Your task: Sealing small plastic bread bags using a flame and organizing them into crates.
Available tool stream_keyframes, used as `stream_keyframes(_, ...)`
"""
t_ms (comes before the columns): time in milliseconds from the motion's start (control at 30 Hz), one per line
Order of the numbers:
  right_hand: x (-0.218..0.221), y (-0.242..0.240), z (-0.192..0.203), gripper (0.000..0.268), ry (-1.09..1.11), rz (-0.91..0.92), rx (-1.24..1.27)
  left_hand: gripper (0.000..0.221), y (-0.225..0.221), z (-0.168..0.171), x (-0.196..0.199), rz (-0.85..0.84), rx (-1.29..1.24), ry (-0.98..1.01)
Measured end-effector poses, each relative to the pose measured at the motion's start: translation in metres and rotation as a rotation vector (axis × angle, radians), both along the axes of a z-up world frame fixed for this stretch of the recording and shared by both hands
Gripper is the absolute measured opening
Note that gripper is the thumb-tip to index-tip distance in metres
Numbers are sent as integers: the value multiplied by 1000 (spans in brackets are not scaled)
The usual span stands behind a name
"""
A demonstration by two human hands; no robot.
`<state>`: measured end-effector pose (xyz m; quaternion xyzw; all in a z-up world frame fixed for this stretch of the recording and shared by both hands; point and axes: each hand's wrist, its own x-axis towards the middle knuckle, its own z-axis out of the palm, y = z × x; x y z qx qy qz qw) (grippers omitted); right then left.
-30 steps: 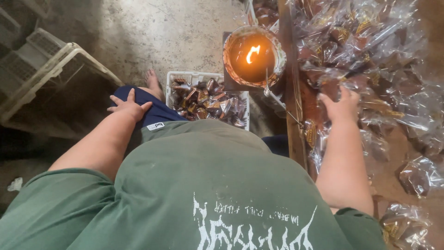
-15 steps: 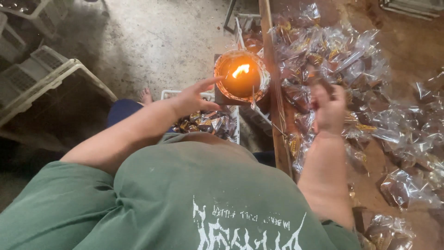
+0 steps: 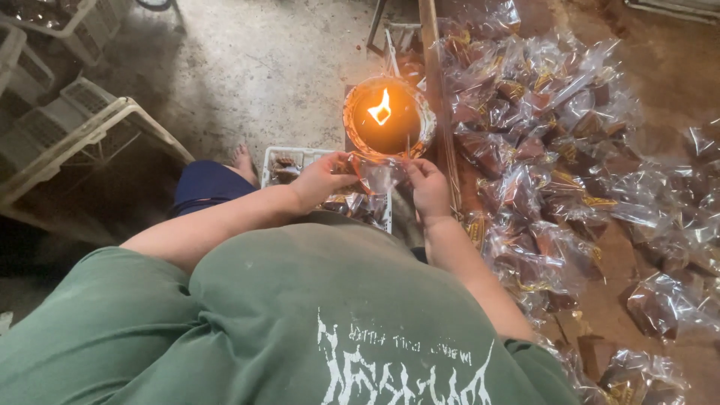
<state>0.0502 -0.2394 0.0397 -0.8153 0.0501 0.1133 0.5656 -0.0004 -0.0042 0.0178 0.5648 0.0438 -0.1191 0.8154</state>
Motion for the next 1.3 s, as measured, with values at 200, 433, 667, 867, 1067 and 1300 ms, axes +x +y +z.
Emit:
stream_keyframes(200, 11, 2, -34, 110, -164, 353, 493, 62, 1, -22, 4, -29, 50, 20)
stream_keyframes(433, -12, 10, -6, 16, -166, 288, 10, 23, -2, -21, 7, -32, 49, -69)
stream_keyframes(667, 8, 11, -23, 44, 306, 139, 199, 11, 10, -17, 16, 129, 389, -147)
stream_keyframes(867, -5, 25, -6, 32, 382, 11, 465, 77, -12, -10, 12, -561, 1053, -188)
stream_keyframes(1067, 14, 3, -20, 20, 14, 194, 192, 50, 0, -40, 22, -523, 983, -119)
stream_keyframes(1300, 20, -64, 15, 13, -445, 129, -573, 44, 27, -42, 21, -474, 1025, -87)
